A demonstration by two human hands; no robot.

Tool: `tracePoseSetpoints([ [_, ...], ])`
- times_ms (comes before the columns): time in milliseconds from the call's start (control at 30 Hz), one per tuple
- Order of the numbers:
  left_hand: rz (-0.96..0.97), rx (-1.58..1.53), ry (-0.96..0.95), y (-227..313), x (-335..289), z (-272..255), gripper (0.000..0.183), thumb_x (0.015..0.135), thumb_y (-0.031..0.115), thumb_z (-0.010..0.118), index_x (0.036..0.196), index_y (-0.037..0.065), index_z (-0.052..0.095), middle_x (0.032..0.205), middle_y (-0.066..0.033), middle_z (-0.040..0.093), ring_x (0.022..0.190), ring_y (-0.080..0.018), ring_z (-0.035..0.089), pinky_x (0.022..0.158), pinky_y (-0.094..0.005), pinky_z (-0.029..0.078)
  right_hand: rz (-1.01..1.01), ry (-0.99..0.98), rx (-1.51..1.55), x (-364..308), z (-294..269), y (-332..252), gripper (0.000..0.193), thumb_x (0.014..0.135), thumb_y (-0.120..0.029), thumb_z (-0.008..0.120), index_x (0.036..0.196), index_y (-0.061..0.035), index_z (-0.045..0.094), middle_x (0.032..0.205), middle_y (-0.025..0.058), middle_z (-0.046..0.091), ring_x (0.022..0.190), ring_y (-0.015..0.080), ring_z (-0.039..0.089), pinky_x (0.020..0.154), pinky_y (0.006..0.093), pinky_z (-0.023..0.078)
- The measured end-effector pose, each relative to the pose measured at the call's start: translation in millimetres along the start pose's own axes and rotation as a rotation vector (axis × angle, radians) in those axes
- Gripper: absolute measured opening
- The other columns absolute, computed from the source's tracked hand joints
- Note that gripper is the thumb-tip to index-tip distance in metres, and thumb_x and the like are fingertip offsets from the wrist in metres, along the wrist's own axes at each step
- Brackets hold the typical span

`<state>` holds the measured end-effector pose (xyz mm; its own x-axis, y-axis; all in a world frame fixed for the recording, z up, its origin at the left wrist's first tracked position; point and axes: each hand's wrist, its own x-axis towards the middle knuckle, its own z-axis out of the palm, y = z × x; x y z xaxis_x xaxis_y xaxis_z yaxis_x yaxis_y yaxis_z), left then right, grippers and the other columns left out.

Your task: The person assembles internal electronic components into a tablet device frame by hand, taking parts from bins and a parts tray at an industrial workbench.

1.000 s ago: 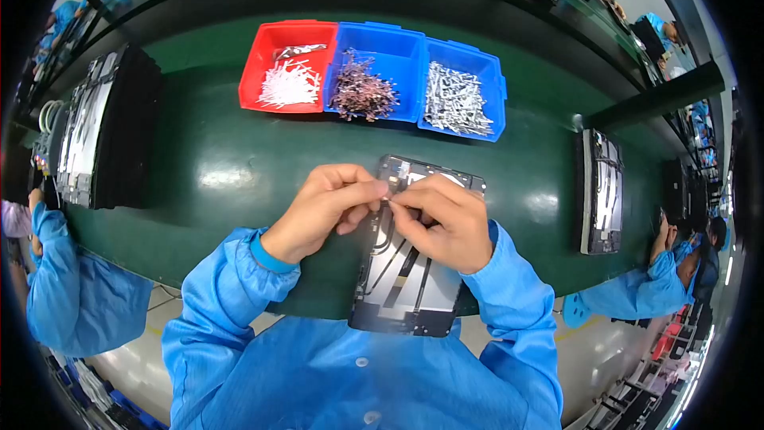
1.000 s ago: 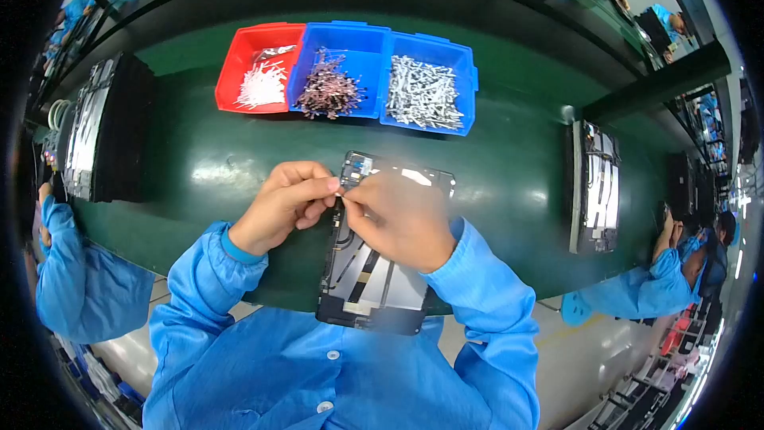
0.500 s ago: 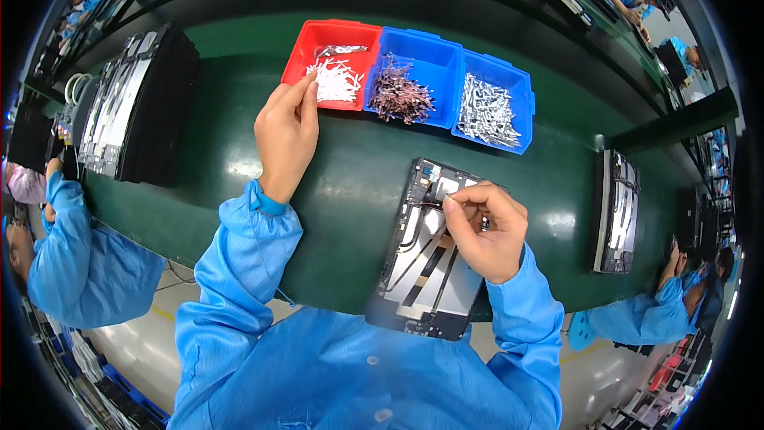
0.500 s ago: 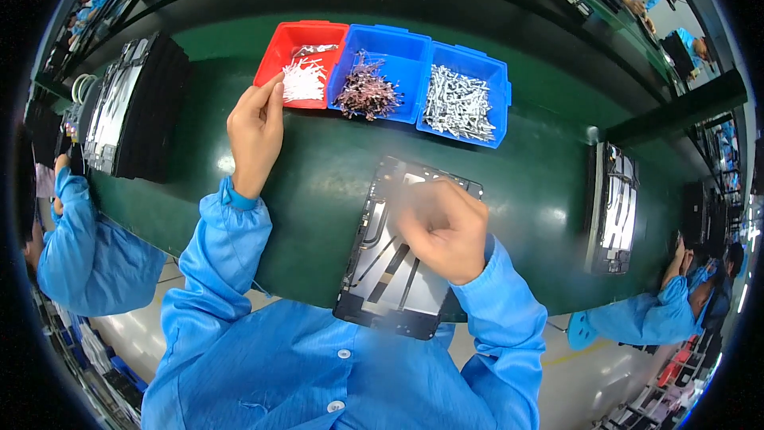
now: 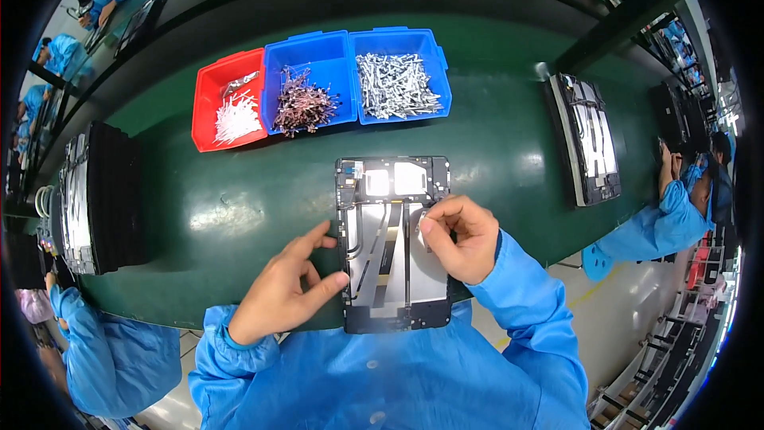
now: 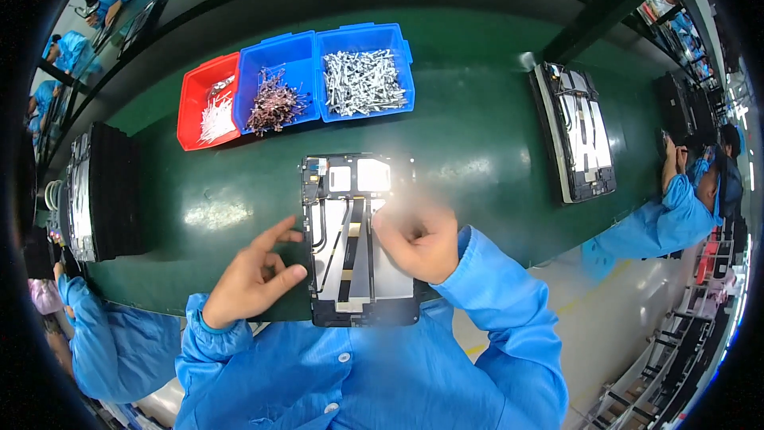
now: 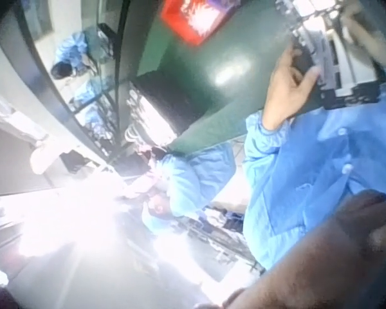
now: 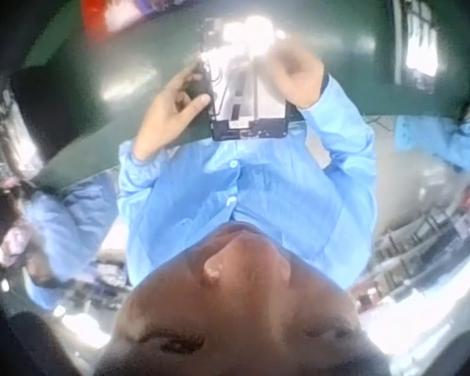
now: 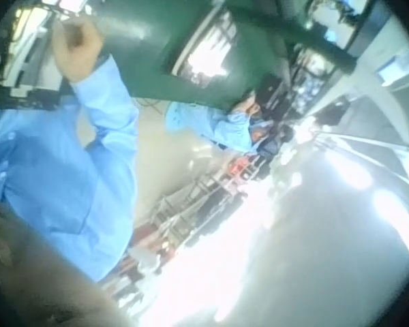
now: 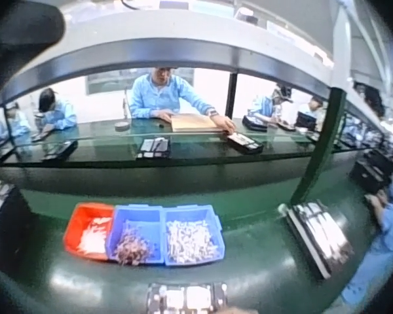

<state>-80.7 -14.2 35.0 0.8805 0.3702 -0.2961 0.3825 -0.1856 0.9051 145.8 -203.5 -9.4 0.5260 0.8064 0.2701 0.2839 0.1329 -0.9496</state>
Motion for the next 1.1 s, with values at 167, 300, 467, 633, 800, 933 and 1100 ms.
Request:
tracePoseSetpoints([
  [167, -0.055, -0.143, 0.119, -9, 11, 21, 0.072, 0.096, 0.027, 0.077, 0.149, -0.009, 0.044, 0.105, -0.0090, 0.062, 0.062, -0.0064, 0.053, 0.056, -0.0239, 0.045, 0.015, 0.044, -0.047, -7, 9, 2, 0.009, 0.098, 0.000, 0.067, 0.102, 0.0000, 0.059, 0.080, 0.0033, 0.064, 0.065, 0.0045, 0.057, 0.058, 0.0220, 0.045],
  [300, -0.335, -0.679, -0.069, 5, 28, 28, 0.038, 0.099, 0.027, 0.072, 0.128, 0.002, 0.065, 0.086, 0.0064, 0.062, 0.071, -0.0044, 0.054, 0.059, -0.0220, 0.043, 0.158, 0.083, 0.071, -13, 13, 3, 0.006, 0.096, -0.001, 0.069, 0.101, -0.0012, 0.065, 0.072, -0.0018, 0.062, 0.062, 0.0033, 0.053, 0.055, 0.0224, 0.041],
  [467, -0.240, -0.809, -0.042, 15, 28, 44, 0.027, 0.098, 0.016, 0.070, 0.119, -0.001, 0.071, 0.104, -0.0010, 0.072, 0.085, -0.0083, 0.064, 0.074, -0.0281, 0.051, 0.156, 0.104, 0.132, -9, 12, 2, 0.006, 0.092, 0.001, 0.071, 0.098, -0.0005, 0.070, 0.072, -0.0027, 0.066, 0.060, 0.0025, 0.055, 0.052, 0.0223, 0.041],
  [633, 0.088, -0.637, 0.288, 31, 3, 21, 0.022, 0.094, 0.009, 0.074, 0.113, -0.002, 0.071, 0.094, -0.0011, 0.072, 0.082, -0.0072, 0.063, 0.073, -0.0253, 0.051, 0.078, 0.043, 0.341, 19, -2, -39, 0.012, 0.090, 0.008, 0.069, 0.101, 0.0034, 0.066, 0.094, 0.0093, 0.075, 0.075, 0.0096, 0.068, 0.061, 0.0240, 0.052],
  [800, 0.564, -0.202, 0.792, 32, -2, 33, 0.019, 0.088, 0.004, 0.078, 0.105, 0.002, 0.071, 0.089, -0.0034, 0.071, 0.075, -0.0094, 0.063, 0.066, -0.0262, 0.051, 0.033, -0.133, 0.473, 59, -5, -104, 0.009, 0.093, 0.005, 0.068, 0.099, 0.0006, 0.062, 0.087, 0.0050, 0.071, 0.067, 0.0048, 0.060, 0.057, 0.0223, 0.047],
  [933, 0.793, 0.593, 0.838, 18, 8, 23, 0.018, 0.075, -0.003, 0.078, 0.089, 0.005, 0.070, 0.078, -0.0095, 0.068, 0.062, -0.0250, 0.069, 0.054, -0.0316, 0.053, 0.053, -0.328, 0.617, 75, 13, -133, 0.006, 0.096, 0.003, 0.066, 0.098, -0.0002, 0.062, 0.087, 0.0047, 0.070, 0.072, 0.0059, 0.062, 0.058, 0.0228, 0.048],
  [1100, 0.758, 0.392, 0.833, -11, 17, 30, 0.024, 0.068, -0.003, 0.078, 0.091, 0.000, 0.070, 0.079, -0.0133, 0.070, 0.061, -0.0289, 0.070, 0.053, -0.0338, 0.054, 0.081, -0.389, 0.794, 69, 42, -139, 0.005, 0.096, 0.000, 0.065, 0.095, -0.0002, 0.060, 0.098, 0.0090, 0.065, 0.085, 0.0120, 0.063, 0.070, 0.0264, 0.052],
])
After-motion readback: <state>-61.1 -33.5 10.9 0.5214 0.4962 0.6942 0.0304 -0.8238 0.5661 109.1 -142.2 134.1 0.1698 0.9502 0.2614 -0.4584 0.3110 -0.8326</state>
